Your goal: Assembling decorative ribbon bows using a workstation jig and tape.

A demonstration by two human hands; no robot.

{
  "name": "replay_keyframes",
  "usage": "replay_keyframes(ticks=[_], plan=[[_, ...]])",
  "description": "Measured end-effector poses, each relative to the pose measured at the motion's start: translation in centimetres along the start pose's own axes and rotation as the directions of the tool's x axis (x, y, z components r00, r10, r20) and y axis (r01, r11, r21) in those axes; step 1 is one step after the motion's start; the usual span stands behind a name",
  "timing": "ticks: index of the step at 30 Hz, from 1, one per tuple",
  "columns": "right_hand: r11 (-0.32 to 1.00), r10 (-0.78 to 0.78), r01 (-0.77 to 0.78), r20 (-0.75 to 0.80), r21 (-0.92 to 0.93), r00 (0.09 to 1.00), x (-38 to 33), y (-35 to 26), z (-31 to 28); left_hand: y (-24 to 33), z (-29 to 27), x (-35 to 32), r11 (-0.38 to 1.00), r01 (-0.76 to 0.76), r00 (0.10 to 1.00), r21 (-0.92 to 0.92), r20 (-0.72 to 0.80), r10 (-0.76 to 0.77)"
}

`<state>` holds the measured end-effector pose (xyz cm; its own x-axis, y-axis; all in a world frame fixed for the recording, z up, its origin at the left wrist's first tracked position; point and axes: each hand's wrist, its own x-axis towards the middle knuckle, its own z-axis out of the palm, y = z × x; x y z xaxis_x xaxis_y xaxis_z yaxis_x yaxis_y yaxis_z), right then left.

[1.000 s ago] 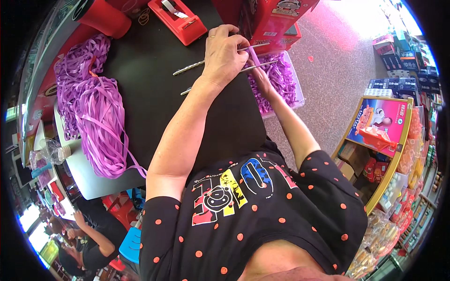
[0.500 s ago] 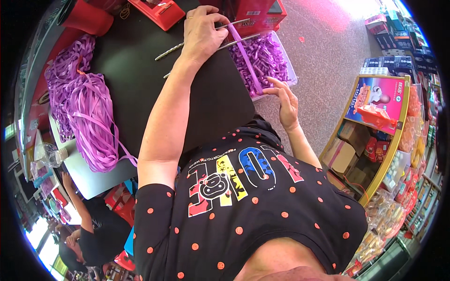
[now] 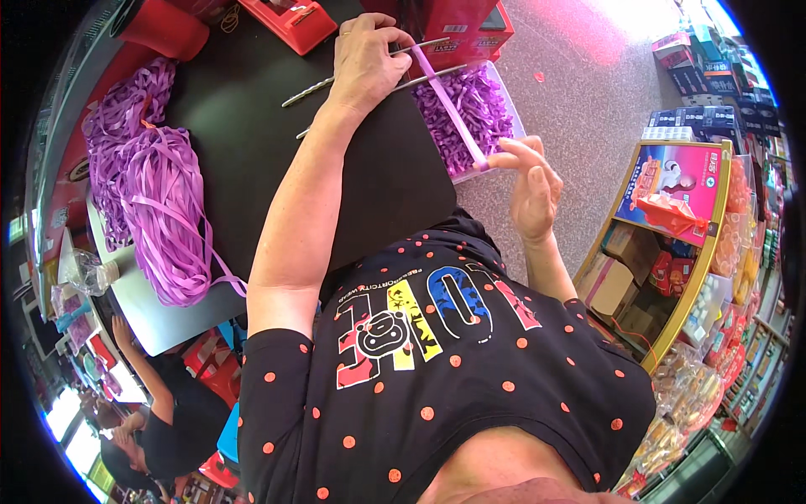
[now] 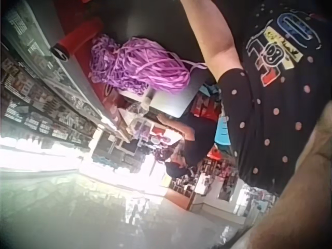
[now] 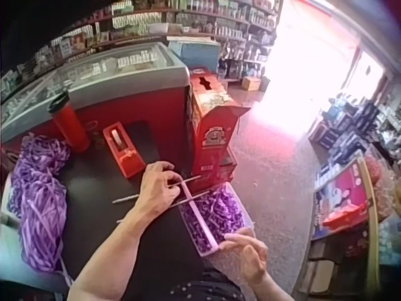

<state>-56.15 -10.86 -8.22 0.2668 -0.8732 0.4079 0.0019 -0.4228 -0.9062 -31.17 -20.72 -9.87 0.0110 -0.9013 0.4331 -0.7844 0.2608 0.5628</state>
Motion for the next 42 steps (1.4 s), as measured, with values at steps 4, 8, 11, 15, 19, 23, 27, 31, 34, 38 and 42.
replay_keyframes(ticks=[4,8,11,15,19,23,27,31,34,38,42], plan=[[0.980,-0.150,0.144,0.033,0.136,0.988,4.0,0.0,0.1,0.1,-0.1,-0.1,1.000,0.011,1.000,0.000,0.000,-0.011],[0.914,-0.290,0.233,0.134,0.332,0.948,11.1,0.2,1.1,0.2,-0.1,-0.1,1.000,-0.007,0.999,-0.006,-0.042,0.006],[0.891,-0.211,0.107,0.192,0.442,0.958,15.8,2.3,2.7,0.4,-0.2,-0.1,0.999,0.041,0.999,-0.035,0.009,-0.040],[0.912,-0.111,-0.009,0.267,0.410,0.957,20.3,7.0,4.0,0.8,-0.1,-0.1,0.999,0.039,0.999,-0.002,-0.025,-0.039],[0.950,0.069,-0.178,0.384,0.256,0.921,20.8,9.1,5.5,0.7,-0.6,-0.3,0.999,0.051,0.998,0.003,-0.025,-0.051],[0.917,-0.239,0.044,0.459,0.396,0.856,20.5,13.6,5.5,1.0,-0.5,0.0,0.998,0.060,0.998,-0.027,-0.020,-0.060],[0.933,0.303,-0.355,0.389,0.066,0.870,17.6,15.1,5.4,1.0,-0.5,-0.1,0.998,0.055,0.998,-0.028,-0.032,-0.056],[0.910,0.364,-0.403,0.279,0.095,0.889,12.4,15.0,3.4,0.9,-0.5,-0.2,0.997,0.072,0.997,-0.027,-0.018,-0.072],[0.978,0.186,-0.162,0.202,-0.129,0.962,8.1,11.0,2.8,0.8,-0.6,-0.4,0.997,0.079,0.997,-0.024,-0.015,-0.080],[0.955,0.282,-0.288,0.092,0.071,0.955,5.5,6.1,3.6,0.9,-0.7,-0.1,0.999,0.043,0.999,0.000,-0.007,-0.043],[0.962,0.272,-0.272,0.047,-0.004,0.961,6.0,4.4,4.0,2.0,-2.0,0.4,0.948,0.187,0.976,-0.258,-0.065,-0.210]])
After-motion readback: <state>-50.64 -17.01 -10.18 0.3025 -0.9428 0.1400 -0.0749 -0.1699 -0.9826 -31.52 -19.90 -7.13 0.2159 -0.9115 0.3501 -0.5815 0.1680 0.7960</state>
